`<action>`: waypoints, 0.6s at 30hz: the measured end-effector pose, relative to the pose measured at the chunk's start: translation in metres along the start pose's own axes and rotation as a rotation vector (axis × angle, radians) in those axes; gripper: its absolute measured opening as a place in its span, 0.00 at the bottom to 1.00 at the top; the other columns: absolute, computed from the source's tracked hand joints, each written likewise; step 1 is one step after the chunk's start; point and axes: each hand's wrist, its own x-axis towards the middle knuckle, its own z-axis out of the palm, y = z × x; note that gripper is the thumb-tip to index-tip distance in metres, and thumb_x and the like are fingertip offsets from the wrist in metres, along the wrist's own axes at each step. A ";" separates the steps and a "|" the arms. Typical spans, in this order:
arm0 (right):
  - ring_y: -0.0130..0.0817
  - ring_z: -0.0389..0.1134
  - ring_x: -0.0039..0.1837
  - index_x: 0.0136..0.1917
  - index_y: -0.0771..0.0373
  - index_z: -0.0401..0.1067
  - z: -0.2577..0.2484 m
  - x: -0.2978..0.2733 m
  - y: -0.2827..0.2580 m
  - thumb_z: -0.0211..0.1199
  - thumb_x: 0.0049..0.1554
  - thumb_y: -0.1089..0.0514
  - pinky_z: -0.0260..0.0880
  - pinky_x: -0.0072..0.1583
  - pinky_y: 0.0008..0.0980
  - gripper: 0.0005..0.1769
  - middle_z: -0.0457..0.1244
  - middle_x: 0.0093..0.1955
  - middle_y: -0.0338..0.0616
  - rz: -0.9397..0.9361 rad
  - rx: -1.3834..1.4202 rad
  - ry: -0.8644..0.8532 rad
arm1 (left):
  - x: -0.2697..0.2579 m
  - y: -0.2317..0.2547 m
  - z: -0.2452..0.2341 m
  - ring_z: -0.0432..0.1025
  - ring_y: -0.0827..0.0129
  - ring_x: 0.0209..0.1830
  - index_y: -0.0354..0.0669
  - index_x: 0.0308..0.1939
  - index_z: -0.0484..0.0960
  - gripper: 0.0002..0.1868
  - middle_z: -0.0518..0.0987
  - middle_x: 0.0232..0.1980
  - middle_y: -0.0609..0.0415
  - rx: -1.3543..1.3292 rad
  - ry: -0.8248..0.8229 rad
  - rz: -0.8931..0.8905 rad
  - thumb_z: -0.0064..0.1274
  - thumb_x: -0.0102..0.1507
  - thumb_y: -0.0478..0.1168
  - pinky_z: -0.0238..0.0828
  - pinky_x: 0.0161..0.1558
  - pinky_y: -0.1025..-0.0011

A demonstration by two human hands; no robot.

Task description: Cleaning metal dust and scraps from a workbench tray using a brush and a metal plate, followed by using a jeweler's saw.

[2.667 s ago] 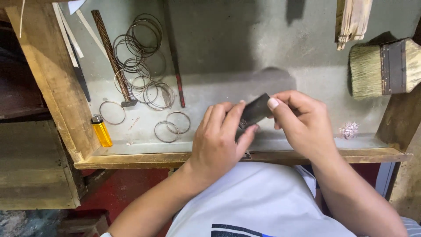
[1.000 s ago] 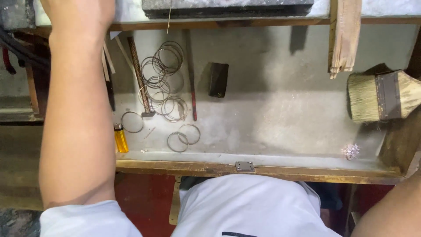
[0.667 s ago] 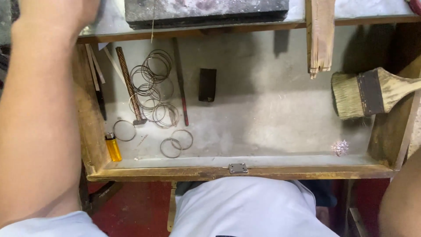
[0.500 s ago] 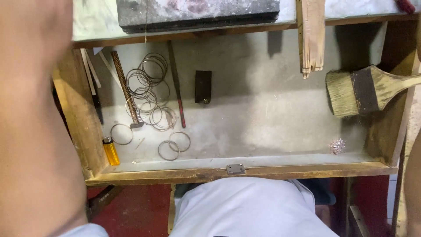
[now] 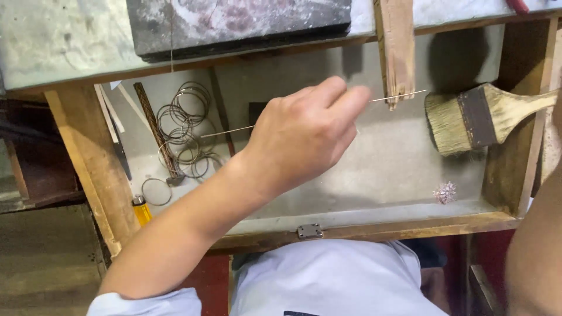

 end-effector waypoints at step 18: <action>0.42 0.67 0.50 0.81 0.61 0.52 0.049 -0.128 0.058 0.46 0.68 0.63 0.64 0.30 0.21 0.28 0.60 0.63 0.73 -0.223 0.249 -0.099 | 0.018 0.003 0.017 0.62 0.70 0.18 0.55 0.40 0.74 0.12 0.61 0.25 0.62 0.268 0.063 0.064 0.52 0.63 0.29 0.53 0.10 0.69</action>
